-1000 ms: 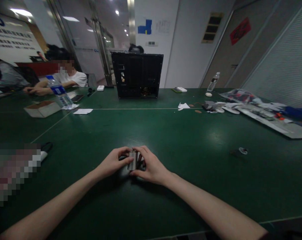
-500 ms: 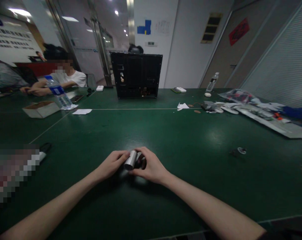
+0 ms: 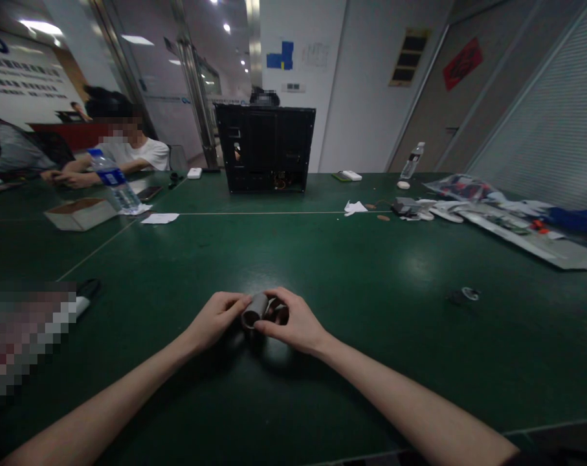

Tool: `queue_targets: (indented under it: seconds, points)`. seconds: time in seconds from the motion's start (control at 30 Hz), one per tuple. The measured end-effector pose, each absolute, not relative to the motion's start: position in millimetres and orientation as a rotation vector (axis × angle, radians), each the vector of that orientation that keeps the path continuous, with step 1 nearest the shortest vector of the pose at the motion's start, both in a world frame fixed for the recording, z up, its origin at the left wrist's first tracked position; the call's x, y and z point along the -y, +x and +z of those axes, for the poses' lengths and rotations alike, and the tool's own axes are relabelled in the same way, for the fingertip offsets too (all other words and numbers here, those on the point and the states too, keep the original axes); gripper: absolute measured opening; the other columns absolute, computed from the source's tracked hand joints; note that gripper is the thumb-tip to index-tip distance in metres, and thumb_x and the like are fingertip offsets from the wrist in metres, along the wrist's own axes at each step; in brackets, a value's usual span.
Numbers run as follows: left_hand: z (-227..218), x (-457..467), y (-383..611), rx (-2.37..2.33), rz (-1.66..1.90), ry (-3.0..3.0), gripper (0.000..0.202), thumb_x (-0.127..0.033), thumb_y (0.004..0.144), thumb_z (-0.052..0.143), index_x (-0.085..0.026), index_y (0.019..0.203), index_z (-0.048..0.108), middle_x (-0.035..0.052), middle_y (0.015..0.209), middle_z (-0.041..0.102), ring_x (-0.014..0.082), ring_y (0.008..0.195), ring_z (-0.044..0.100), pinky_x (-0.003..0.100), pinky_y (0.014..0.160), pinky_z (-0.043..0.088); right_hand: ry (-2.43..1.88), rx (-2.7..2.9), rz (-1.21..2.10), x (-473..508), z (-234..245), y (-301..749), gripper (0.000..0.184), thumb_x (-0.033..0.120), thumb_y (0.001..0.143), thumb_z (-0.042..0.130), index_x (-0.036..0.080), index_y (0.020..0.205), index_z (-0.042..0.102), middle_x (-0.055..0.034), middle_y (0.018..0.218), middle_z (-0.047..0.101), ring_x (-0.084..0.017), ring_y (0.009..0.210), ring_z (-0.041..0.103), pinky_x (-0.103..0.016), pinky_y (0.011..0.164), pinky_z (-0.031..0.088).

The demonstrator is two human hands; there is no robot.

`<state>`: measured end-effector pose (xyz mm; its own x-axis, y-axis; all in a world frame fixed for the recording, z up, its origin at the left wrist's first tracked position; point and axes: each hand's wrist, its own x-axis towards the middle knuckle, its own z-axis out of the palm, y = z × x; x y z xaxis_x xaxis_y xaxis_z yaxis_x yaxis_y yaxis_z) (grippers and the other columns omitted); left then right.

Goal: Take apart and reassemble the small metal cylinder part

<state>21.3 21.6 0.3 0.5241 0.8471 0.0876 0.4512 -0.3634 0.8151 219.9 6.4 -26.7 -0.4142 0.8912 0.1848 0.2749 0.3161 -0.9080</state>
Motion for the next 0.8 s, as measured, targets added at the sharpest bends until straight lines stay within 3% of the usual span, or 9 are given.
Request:
queue_targets:
  seconds: [0.13, 0.27, 0.43, 0.67, 0.8]
  points:
    - [-0.9, -23.0, 20.0, -1.037, 0.667, 1.995, 0.043, -0.042, 0.091, 0.039, -0.012, 0.069, 0.061, -0.0020, 0.061, 0.052, 0.0118, 0.057, 0.045, 0.022, 0.054, 0.031, -0.976, 2.014, 0.797, -0.5, -17.5, 217.6, 0.061, 0.025, 0.068, 0.072, 0.021, 0.123, 0.045, -0.0087, 0.116, 0.049, -0.020, 0.097, 0.053, -0.029, 0.072, 0.050]
    - [-0.6, -20.6, 21.5, -1.015, 0.620, 2.001, 0.026, -0.036, 0.084, 0.054, -0.012, 0.083, 0.064, -0.0002, 0.072, 0.060, 0.0136, 0.064, 0.051, 0.022, 0.058, 0.036, -0.935, 2.172, 0.586, 3.5, -16.6, 217.7, 0.068, 0.021, 0.067, 0.072, 0.022, 0.127, 0.041, -0.0089, 0.119, 0.046, -0.020, 0.099, 0.052, -0.032, 0.078, 0.049]
    - [2.3, -19.0, 22.8, -1.032, 0.605, 2.019, 0.023, -0.034, 0.081, 0.058, -0.012, 0.082, 0.064, 0.0005, 0.071, 0.061, 0.0147, 0.064, 0.053, 0.023, 0.059, 0.037, -0.945, 2.176, 0.555, 2.1, -21.9, 219.1, 0.072, 0.022, 0.068, 0.072, 0.024, 0.129, 0.034, -0.0090, 0.119, 0.044, -0.020, 0.094, 0.053, -0.033, 0.075, 0.050]
    - [3.9, -18.2, 20.9, -0.875, 0.604, 1.967, 0.024, -0.027, 0.085, 0.053, -0.014, 0.102, 0.063, 0.0041, 0.094, 0.067, 0.0198, 0.085, 0.059, 0.027, 0.076, 0.041, -0.931, 2.218, 0.630, 1.7, -17.4, 219.3, 0.064, 0.024, 0.068, 0.073, 0.023, 0.123, 0.039, -0.0090, 0.121, 0.044, -0.022, 0.103, 0.051, -0.037, 0.086, 0.047]
    - [-0.9, -19.0, 20.5, -0.803, 0.613, 1.849, 0.027, -0.032, 0.086, 0.052, -0.014, 0.104, 0.063, 0.0049, 0.097, 0.065, 0.0207, 0.087, 0.057, 0.028, 0.077, 0.041, -0.878, 2.252, 0.661, 3.1, -15.3, 220.3, 0.076, 0.028, 0.068, 0.075, 0.022, 0.131, 0.032, -0.0108, 0.125, 0.041, -0.024, 0.110, 0.048, -0.039, 0.092, 0.044]
